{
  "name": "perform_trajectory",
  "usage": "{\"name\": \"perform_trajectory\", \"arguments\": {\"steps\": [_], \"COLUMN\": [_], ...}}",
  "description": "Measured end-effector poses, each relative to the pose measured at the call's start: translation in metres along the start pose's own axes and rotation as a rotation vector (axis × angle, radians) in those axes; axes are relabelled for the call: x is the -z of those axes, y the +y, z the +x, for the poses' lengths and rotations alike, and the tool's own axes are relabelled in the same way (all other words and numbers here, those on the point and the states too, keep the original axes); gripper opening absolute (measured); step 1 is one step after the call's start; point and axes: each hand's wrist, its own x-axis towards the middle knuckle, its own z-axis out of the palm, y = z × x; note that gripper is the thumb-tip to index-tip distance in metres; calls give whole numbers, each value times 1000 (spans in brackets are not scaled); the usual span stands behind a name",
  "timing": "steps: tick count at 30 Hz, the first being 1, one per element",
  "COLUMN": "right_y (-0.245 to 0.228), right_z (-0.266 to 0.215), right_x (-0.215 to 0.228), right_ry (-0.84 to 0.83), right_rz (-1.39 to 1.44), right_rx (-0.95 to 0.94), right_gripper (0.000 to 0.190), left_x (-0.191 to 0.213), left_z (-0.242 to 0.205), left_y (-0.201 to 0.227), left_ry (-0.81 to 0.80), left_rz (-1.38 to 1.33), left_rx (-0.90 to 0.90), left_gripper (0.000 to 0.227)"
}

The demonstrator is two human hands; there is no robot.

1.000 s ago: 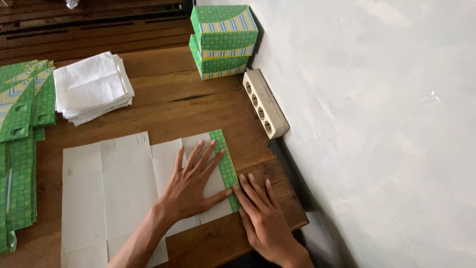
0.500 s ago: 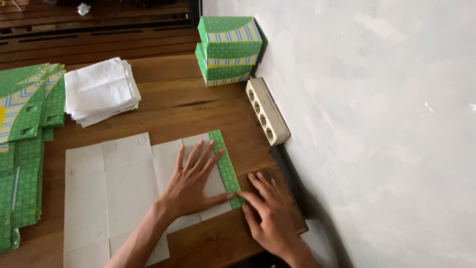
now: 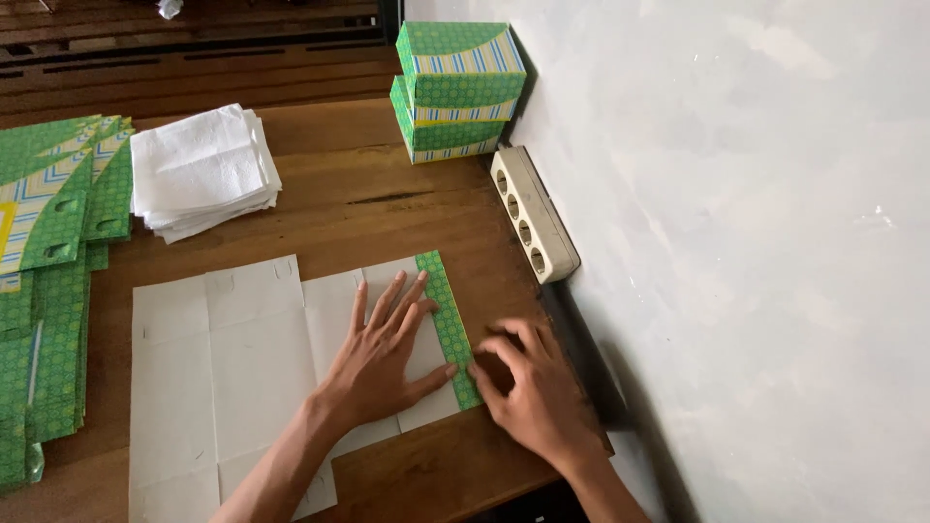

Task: The person folds a flat cardboard sheet into a box shape on a wooden table. They fold the side flaps inward, then fold the top and bottom flaps to form the box structure. The person repeats the folding process on another sheet. Finished boxes are stacked nearby.

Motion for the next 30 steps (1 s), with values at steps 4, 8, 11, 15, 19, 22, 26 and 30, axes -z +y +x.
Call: {"name": "perform_trajectory", "arguments": {"steps": [4,8,11,15,19,22,26,30], "right_y": [13,32,49,52,56,50,36,19], "right_z": [26,57,81,110,115,107,80,57], "right_x": [-11,-37,-54,-59,-74,-72,-58,-43], "right_ry": [-72,-107,-119,-91,-29,43,11,-73], "right_rz": [-8,-120,-110,-97,-100,-133,-156,-33], "right_rx": [-41,-117,-120,-57,-37,14,78,-4], "right_gripper": [29,24,25,23,26,23,28,42], "left_x": [1,6,6,-2,-6,-4,-7,-5], "left_z": [2,4,5,0,-1,0,-2,-2], "left_y": [2,7,7,0,-3,-5,-3,-3], "left_ry": [12,-107,-128,36,67,56,69,68], "left_rz": [18,36,61,114,96,100,61,61], "left_rx": [-11,110,116,-20,-34,-29,-18,-22], "left_gripper": [69,72,74,81,77,81,78,75]}}
